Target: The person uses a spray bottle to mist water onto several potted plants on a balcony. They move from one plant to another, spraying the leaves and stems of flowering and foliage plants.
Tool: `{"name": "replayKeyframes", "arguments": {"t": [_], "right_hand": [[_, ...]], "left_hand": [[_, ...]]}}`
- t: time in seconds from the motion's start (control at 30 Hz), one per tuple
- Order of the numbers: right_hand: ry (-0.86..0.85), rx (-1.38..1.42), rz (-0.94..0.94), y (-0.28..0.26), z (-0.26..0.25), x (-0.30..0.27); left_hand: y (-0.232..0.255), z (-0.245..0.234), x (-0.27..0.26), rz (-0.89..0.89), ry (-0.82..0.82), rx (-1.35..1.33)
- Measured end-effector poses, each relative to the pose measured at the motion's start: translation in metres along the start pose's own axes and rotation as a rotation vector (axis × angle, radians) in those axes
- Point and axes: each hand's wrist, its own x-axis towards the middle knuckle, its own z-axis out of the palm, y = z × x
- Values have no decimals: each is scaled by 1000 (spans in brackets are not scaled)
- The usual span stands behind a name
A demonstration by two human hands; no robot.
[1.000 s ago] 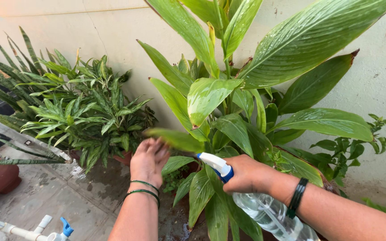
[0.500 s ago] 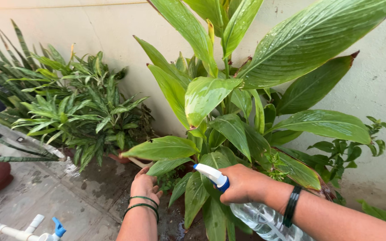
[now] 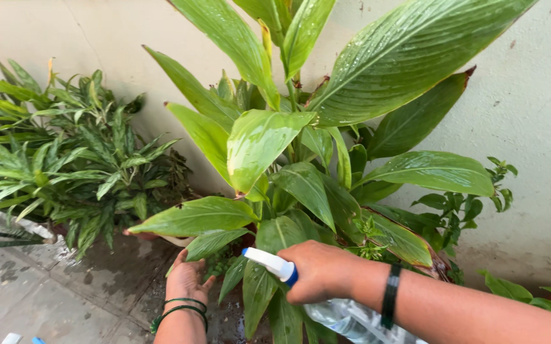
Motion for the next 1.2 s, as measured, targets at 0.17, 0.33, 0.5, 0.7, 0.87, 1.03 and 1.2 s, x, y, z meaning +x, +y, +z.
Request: {"name": "replayKeyframes", "arguments": {"t": [0.17,0.33,0.5,0.7,0.87,1.03,1.2], "right_hand": [[-29,13,-48,-9,4,35],[61,34,-251,-50,2,64],[64,171,-278,-75,7,67],[-71,26,-121,-46,33,66],[-124,-79,57,-23,36,54],[-115,-97,111,-17,41,52],[-142,-59,27,-19,46,54]], "left_hand": [[-5,3,9,-5,5,13],[-4,0,13,-10,-32,-38],[-6,-12,29,65,-124,-97],[-11,-37,26,86,-13,-25],[-38,-51,4,135,-53,-29],[-41,-60,-21,134,-93,-26],[-34,-64,-36,133,-122,-26]]}}
